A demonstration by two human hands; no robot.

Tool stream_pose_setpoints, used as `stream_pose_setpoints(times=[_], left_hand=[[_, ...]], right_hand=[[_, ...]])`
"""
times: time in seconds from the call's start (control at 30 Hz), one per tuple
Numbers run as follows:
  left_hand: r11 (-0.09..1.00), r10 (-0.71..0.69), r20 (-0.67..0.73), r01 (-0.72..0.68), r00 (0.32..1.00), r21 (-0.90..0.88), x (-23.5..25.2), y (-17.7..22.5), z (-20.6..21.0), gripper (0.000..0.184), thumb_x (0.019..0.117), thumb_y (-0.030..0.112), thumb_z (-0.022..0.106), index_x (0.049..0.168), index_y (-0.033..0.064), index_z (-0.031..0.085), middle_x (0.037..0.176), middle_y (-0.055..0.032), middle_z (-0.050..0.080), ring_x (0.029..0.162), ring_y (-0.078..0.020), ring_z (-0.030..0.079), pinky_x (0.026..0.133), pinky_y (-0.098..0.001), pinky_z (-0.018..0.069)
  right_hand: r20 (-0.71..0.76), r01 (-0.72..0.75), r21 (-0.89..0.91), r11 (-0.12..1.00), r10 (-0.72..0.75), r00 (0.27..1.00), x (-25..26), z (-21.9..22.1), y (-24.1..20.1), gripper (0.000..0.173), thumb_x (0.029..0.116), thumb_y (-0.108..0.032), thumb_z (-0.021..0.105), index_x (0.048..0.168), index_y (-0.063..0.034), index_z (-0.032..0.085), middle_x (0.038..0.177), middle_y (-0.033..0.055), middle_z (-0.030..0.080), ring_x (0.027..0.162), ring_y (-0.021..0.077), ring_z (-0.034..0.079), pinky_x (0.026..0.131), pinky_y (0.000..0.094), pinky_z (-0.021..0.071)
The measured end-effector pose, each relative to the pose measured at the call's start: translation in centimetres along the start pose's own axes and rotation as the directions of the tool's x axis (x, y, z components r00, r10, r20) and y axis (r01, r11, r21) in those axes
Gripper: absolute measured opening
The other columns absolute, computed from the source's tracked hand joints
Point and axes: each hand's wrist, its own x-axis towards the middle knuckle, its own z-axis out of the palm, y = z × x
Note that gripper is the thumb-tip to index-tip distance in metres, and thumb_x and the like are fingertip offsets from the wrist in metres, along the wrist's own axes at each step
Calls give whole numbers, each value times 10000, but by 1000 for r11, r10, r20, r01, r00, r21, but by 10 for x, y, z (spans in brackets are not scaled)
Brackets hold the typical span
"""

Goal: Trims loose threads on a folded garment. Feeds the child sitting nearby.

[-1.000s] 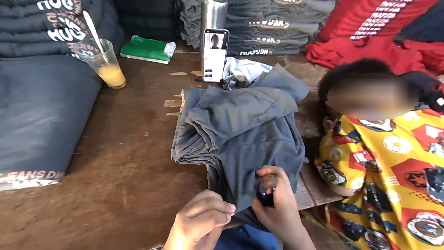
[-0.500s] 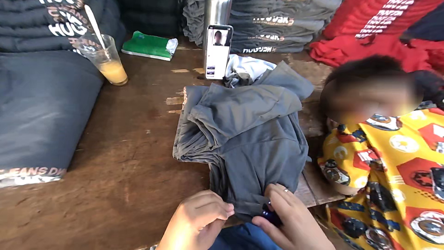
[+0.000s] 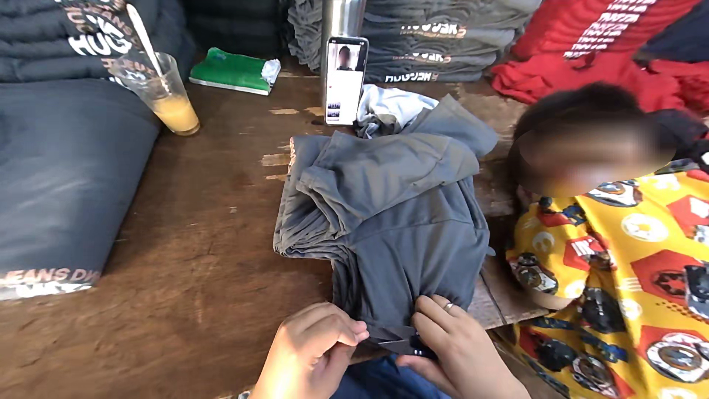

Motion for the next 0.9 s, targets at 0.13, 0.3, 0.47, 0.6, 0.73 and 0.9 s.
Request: stream_pose_setpoints(times=[0.13,0.3,0.47,0.6,0.73,0.9], left_hand=[[1000,5,-4,-5,1000,-10,0,1,2,109,930,55,695,854,76,619,926,-19,747,939,-80,724,856,-211,597],[998,-33,0,33,999,46,-1,1,-2,94,941,96,700,888,96,622,927,9,739,928,-55,702,855,-182,570],[998,-52,18,51,998,45,-1,2,-4,102,955,119,687,905,101,601,924,11,727,917,-38,698,837,-168,570],[998,-57,19,57,998,29,-2,3,-4,100,952,113,683,902,101,597,925,9,727,922,-41,700,841,-171,573],[996,-77,17,76,997,45,-3,2,-8,103,959,130,686,918,107,595,928,15,722,914,-29,698,823,-161,575],[996,-84,29,84,996,-6,-1,6,-6,106,964,110,673,905,77,591,914,-19,722,907,-34,703,834,-156,570]], right_hand=[[0,-68,-44,997,68,998,9,-4,-12,644,1033,-620,354,775,-103,639,781,89,656,683,264,657,540,383,510],[-32,-87,-58,994,86,996,9,2,-12,628,1042,-596,364,733,-118,629,747,62,641,660,243,638,506,363,483],[-14,-134,-48,990,133,991,10,-2,-18,617,1024,-610,399,759,-110,648,768,78,659,680,260,662,519,379,499],[-16,-148,-44,988,147,989,12,-1,-20,589,1027,-579,431,752,-107,652,757,74,660,672,254,665,508,373,497],[-27,-129,-37,991,128,991,10,2,-15,583,1036,-584,412,735,-126,613,741,50,626,660,225,634,502,345,477],[-71,-133,-103,986,126,989,10,11,-17,597,1026,-610,408,698,-145,585,684,22,571,596,190,582,455,314,426]])
